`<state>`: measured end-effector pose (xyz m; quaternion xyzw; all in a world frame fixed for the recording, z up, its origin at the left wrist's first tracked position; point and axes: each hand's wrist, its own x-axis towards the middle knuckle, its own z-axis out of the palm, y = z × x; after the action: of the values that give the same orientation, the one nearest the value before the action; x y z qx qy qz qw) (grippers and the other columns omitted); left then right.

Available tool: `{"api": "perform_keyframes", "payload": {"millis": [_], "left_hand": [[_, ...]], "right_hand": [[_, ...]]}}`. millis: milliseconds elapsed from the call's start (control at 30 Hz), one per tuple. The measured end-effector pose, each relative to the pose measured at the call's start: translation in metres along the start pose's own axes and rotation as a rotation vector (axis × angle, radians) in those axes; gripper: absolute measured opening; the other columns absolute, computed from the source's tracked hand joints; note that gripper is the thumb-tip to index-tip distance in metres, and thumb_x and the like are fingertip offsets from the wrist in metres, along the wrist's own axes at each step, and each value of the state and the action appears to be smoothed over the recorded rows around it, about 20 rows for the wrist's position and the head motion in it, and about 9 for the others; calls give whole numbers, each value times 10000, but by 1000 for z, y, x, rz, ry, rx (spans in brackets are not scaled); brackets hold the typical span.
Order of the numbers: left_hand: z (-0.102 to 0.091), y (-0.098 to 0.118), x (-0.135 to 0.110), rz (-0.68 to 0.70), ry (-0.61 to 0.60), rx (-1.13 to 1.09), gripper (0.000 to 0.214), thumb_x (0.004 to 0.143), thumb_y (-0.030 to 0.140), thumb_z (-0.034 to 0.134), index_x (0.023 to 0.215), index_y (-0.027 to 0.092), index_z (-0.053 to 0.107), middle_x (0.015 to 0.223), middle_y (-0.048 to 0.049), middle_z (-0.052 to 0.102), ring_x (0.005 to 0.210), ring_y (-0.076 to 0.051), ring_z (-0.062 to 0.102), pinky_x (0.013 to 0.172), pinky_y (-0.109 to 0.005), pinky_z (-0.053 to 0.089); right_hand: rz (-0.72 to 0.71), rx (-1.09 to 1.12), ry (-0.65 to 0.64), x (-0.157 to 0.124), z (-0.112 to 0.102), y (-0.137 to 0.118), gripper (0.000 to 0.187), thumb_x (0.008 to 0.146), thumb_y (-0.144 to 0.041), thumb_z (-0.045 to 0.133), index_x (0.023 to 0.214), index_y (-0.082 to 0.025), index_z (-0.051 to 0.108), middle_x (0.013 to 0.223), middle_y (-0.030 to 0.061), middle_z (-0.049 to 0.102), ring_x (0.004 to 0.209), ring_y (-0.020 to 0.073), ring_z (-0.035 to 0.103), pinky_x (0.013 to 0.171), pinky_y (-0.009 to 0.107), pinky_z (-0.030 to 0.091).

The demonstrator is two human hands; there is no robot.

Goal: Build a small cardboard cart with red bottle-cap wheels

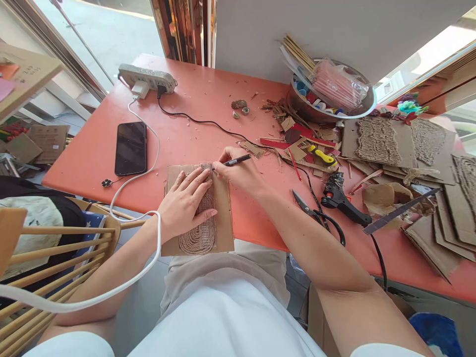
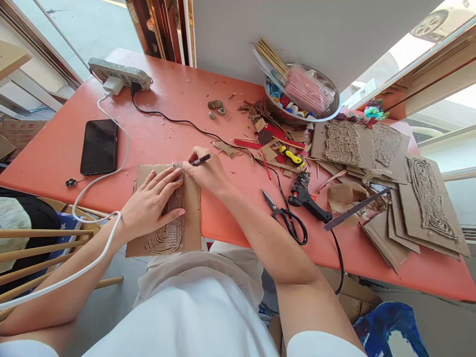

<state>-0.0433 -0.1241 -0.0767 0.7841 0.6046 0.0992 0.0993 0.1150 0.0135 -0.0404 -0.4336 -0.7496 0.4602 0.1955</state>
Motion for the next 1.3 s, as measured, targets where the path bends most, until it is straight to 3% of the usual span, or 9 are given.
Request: {"api": "perform_keyframes", "payload": {"millis": [333,533,700,900,1067,1233,1300], "left_hand": [[-2,1,1,-4,-9,0,601,1026,532,496,1508,185,582,1703,-171,468,1615,-370,385,1312,-634,327],[-3,3,1,-5,-12,12,626,1032,542,482,1523,162,561,1699,-187,468,1616,-365,384,1312,-625,334],[-3,2,1,-5,-2,17,610,1032,553,488,1504,175,571,1698,-177,474,1616,-356,387,1318,-611,330],[-3,0,1,7,4,19,611,1034,564,487,1506,185,562,1694,-173,482,1611,-362,396,1311,-617,340],[-3,-1,1,-4,2,33,622,1030,558,501,1544,209,530,1697,-161,482,1614,-358,390,1312,-615,337],[-2,-2,1,-5,-15,34,633,1031,586,488,1528,197,541,1707,-168,464,1621,-362,375,1311,-619,333],[-3,-1,1,-7,-17,34,632,1032,584,487,1528,196,540,1713,-167,454,1625,-361,369,1313,-618,330]], "right_hand": [[22,-38,-35,-2,-5,-8,238,791,-159,660,610,-235,525,584,-42,627,668,150,601,664,271,442],[15,4,-199,-7,-7,-8,241,744,-84,629,581,-233,530,503,-60,584,551,130,534,578,262,386],[25,-18,-115,-5,-7,-11,238,734,-73,614,587,-231,514,507,-64,579,574,129,544,602,254,394],[-5,-19,-370,-10,-9,-12,164,721,-99,585,633,-223,524,510,-63,580,555,121,529,595,242,393],[-53,-62,-280,-8,-9,-11,166,707,-96,572,630,-226,501,533,-58,561,603,129,537,626,249,392],[-106,-20,-452,-10,-8,-7,143,693,-115,569,614,-221,516,527,-60,546,567,118,498,578,247,367],[-122,-13,-458,-10,-7,-6,149,680,-113,566,598,-223,506,522,-64,523,566,115,480,567,247,356]]}}
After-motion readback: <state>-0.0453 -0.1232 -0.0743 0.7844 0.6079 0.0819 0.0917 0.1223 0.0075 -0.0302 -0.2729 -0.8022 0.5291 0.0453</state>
